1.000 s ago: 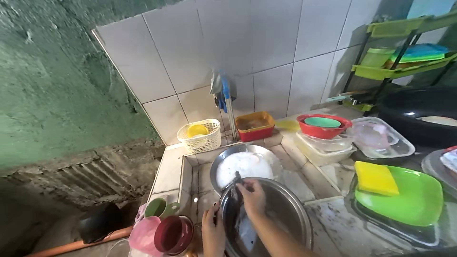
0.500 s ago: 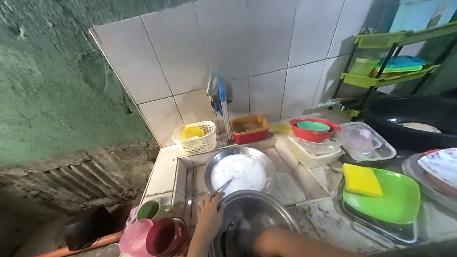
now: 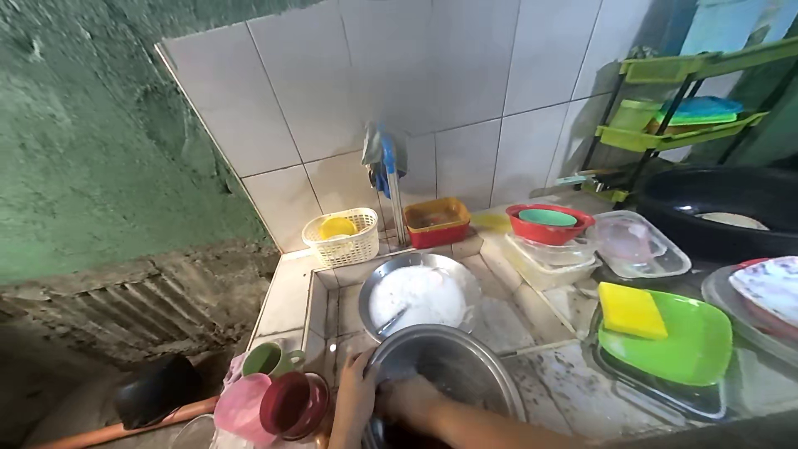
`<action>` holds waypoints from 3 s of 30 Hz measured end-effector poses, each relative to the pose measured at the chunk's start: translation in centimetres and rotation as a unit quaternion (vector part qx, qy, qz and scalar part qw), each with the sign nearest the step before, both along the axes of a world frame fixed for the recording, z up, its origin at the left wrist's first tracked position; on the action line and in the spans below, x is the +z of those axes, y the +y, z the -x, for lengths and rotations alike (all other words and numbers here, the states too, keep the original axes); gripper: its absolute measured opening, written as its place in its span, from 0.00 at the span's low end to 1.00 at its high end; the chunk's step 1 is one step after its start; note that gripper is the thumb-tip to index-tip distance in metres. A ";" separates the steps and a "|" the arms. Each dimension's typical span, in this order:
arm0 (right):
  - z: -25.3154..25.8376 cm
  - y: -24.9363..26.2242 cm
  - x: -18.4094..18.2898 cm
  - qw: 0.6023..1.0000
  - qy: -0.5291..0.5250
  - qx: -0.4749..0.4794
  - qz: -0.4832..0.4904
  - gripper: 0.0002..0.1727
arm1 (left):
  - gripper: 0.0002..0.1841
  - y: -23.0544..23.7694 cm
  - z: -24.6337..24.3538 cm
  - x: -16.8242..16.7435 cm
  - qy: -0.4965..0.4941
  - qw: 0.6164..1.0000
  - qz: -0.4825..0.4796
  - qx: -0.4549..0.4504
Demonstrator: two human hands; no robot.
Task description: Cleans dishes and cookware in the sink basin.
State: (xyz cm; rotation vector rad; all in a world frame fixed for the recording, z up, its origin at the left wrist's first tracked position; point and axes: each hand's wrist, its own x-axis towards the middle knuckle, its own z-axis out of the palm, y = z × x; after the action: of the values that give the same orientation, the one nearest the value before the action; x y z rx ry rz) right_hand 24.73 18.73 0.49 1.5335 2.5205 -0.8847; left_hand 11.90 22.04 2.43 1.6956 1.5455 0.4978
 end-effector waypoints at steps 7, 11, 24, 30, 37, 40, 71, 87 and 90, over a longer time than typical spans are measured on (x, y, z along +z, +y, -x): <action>-1.9 2.6 3.3 0.933 -0.216 -0.251 0.139 0.19 | 0.26 -3.8 0.6 -1.1 -0.051 0.996 -0.001 0.076; -2.6 1.1 2.8 0.902 -0.257 -0.287 0.196 0.19 | 0.26 -4.7 -0.1 -1.8 -0.112 0.988 -0.038 0.098; -0.8 -3.2 3.2 0.966 -0.108 -0.050 0.231 0.20 | 0.26 -4.3 0.8 -3.5 -0.243 0.960 -0.034 0.134; -0.5 -3.6 0.9 0.950 0.143 -0.220 0.168 0.23 | 0.24 -4.6 0.0 -3.3 -0.289 0.946 -0.038 0.143; 1.4 1.0 -0.8 0.697 0.422 -0.580 -0.036 0.19 | 0.24 -5.0 -0.1 -3.5 -0.285 0.949 -0.072 0.112; 1.8 0.9 -1.0 0.716 0.400 -0.562 -0.108 0.17 | 0.25 -4.8 0.0 -3.4 -0.271 0.956 -0.071 0.091; -1.4 1.9 0.6 0.949 0.143 -0.205 -0.191 0.12 | 0.36 -7.0 0.9 -2.2 -0.101 0.992 -0.062 0.044; -5.8 3.0 1.1 0.869 0.074 -0.454 -0.184 0.17 | 0.44 -4.5 1.0 1.2 0.133 0.988 -0.066 -0.047; -5.3 3.3 0.4 0.904 0.106 -0.363 -0.201 0.17 | 0.33 0.5 0.4 1.3 0.155 0.980 -0.035 -0.123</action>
State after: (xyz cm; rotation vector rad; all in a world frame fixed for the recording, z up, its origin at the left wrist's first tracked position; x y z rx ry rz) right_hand 29.98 22.01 0.89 2.7503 2.3603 -0.6049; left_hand 11.46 22.54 3.73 2.0617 1.5138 0.1653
